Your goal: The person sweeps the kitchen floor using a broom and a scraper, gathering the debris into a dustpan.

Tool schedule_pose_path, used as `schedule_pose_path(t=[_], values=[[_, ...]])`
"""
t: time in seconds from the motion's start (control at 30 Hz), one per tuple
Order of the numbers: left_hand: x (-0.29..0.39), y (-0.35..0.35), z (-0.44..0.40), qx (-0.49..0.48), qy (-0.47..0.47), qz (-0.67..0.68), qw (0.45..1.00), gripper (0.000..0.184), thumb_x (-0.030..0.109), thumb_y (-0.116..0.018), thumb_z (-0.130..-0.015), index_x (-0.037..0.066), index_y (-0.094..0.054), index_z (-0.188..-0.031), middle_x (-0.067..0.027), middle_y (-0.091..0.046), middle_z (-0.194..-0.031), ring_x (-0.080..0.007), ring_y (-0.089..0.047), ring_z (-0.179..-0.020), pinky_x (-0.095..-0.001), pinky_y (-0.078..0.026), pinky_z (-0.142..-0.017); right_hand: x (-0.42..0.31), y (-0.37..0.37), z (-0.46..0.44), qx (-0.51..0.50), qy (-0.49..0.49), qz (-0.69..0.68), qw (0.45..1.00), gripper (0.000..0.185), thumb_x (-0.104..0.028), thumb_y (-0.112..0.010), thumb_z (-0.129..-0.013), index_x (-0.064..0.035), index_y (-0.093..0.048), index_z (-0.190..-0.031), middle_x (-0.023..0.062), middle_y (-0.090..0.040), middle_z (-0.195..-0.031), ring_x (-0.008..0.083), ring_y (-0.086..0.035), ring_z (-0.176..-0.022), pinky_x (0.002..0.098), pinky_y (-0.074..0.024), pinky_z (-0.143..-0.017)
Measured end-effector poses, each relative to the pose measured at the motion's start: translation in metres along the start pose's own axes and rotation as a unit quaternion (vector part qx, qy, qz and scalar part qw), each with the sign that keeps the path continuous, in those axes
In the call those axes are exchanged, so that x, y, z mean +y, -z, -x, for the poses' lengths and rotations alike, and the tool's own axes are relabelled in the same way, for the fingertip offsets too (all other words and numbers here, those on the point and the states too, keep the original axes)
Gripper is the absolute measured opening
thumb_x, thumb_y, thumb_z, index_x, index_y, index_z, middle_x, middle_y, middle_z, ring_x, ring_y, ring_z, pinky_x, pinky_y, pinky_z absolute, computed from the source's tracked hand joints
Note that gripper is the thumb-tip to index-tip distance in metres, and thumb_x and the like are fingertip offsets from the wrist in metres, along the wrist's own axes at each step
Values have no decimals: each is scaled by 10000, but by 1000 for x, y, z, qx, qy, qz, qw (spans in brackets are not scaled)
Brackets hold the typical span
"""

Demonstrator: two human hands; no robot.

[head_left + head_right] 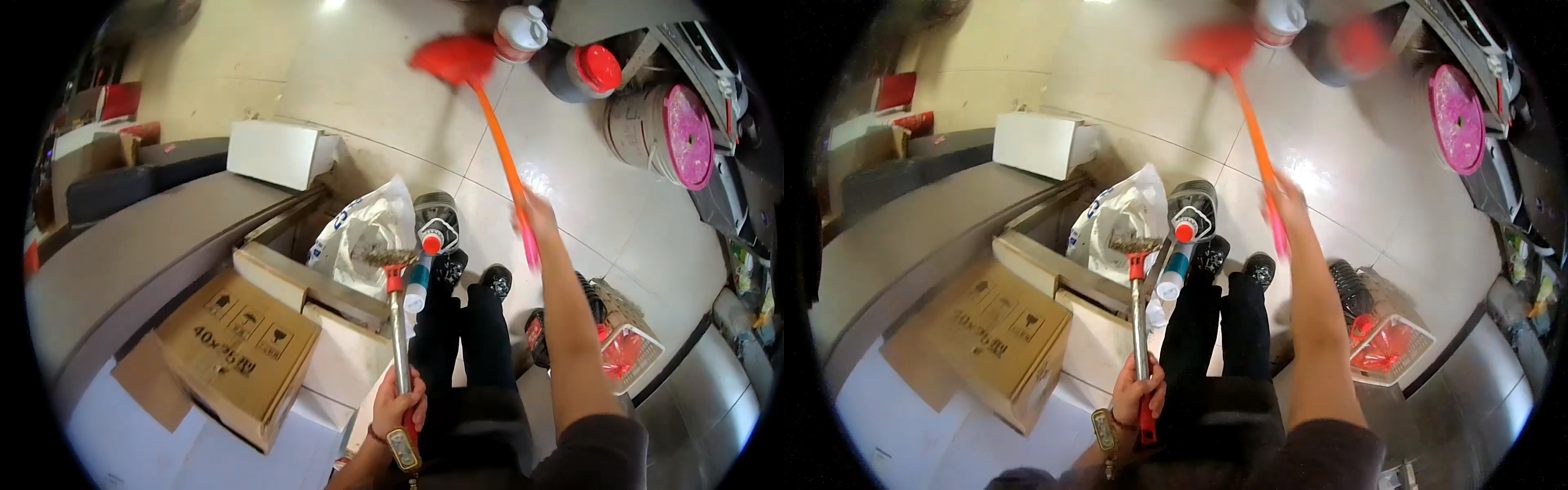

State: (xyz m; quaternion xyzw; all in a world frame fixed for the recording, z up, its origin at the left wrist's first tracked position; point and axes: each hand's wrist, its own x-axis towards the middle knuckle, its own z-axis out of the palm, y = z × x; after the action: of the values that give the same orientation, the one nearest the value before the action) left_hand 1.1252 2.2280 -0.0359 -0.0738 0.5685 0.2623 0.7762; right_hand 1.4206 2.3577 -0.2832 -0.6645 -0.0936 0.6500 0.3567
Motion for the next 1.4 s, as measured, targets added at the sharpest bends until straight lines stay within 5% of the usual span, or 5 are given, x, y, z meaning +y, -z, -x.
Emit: schedule_pose_path(t=[0.33, 0.53, 0.73, 0.97, 1.4], values=[[20, -19, 17, -76, 8, -124, 989, 316, -43, -475, -739, 60, -361, -1015, -76, -433, -764, -153, -459, -413, -249, -393, -319, 26, 57, 383, 104, -290, -215, 927, 367, -146, -464, -865, -118, -416, -1227, 49, -481, -673, 116, -431, -435, 207, -345, -372], [-12, -30, 17, -69, 6, -179, 981, 286, -59, -463, -745, 57, -372, -990, -79, -438, -769, -153, -466, -415, -243, -388, -316, 61, 108, 277, 129, -23, -282, 951, 346, -83, -440, -869, -28, -425, -1211, 41, -507, -691, 98, -442, -414, 189, -377, -359], [-51, -49, 28, -57, 2, -207, 977, 297, -10, -491, -757, 61, -419, -1037, -79, -468, -787, -139, -459, -438, -249, -388, -320, 156, 158, 219, 160, -139, -290, 933, 70, -161, -423, -864, -101, -454, -848, 34, -494, -604, 127, -417, -412, 252, -374, -362], [-84, -102, 45, -104, -7, -319, 942, 259, -11, -464, -756, 63, -445, -1004, -71, -474, -740, -132, -454, -429, -248, -396, -322, 167, 118, 453, 137, -227, -427, 865, 468, -112, -487, -868, -157, -345, -1312, 81, -467, -614, 156, -413, -405, 274, -340, -359], [-147, -214, 15, -166, 107, -525, 828, 298, -16, -487, -741, 62, -399, -1015, -68, -452, -709, -156, -445, -395, -251, -386, -303, 34, 406, 193, 309, 225, -535, 753, 274, -124, -480, -853, -53, -453, -1117, 48, -430, -592, 149, -402, -401, 281, -352, -356]])
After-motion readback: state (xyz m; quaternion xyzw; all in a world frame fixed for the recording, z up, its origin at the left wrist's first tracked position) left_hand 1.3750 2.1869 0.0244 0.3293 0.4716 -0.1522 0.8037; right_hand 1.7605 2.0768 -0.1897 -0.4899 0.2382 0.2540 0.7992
